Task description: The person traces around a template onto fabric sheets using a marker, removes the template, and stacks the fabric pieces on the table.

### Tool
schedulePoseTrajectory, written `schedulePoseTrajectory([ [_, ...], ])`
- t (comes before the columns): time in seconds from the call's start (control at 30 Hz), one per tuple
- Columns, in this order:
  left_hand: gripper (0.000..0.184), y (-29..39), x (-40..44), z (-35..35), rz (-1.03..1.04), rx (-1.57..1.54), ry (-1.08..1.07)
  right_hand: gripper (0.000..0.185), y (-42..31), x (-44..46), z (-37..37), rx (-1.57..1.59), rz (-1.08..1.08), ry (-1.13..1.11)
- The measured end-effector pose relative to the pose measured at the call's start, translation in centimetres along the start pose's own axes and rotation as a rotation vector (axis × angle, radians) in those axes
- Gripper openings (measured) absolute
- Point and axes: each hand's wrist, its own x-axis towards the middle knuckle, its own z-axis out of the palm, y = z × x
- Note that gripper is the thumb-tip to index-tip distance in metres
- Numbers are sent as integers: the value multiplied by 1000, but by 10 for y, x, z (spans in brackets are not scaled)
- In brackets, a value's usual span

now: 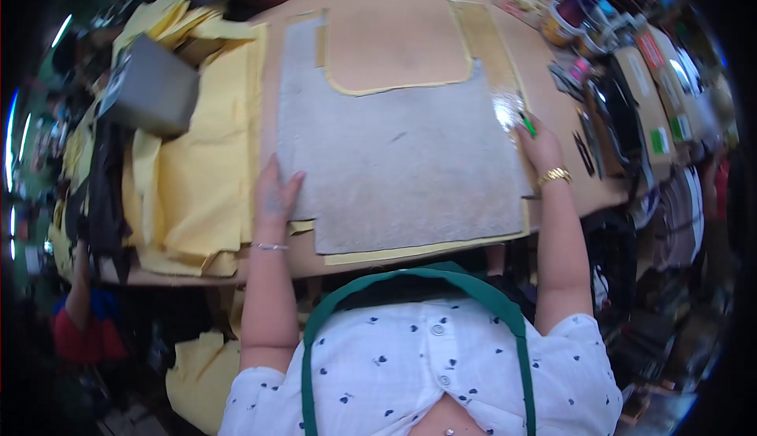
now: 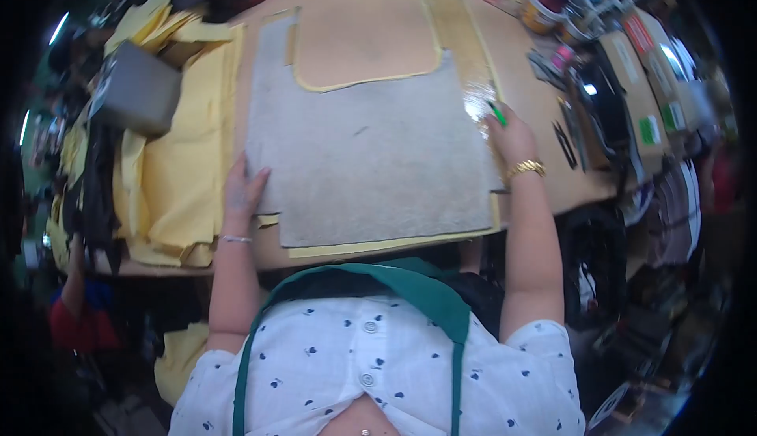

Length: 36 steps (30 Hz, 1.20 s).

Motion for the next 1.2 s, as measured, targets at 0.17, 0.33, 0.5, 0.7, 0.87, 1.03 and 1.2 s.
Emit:
schedulePoseTrajectory([
  [0.17,65,23,-3,-7,-145,121,1,48,0,1,4,-138,-28,12],
  [0.33,73,30,-4,-11,-210,90,-76,50,-3,-1,5,-214,-16,32],
  [0.5,82,33,-7,-23,-223,79,-170,54,11,7,8,-234,-54,-41],
  [0.7,87,28,-7,-23,-192,114,-203,55,24,13,7,-248,-109,-95],
  [0.87,86,33,-5,-28,-189,150,-239,55,27,13,8,-194,-100,-87],
  [1.03,85,25,-11,-24,-147,150,-195,55,22,14,5,-163,-87,-116],
  [1.2,85,21,-15,-22,-105,189,-189,54,28,15,7,-191,-111,-92],
])
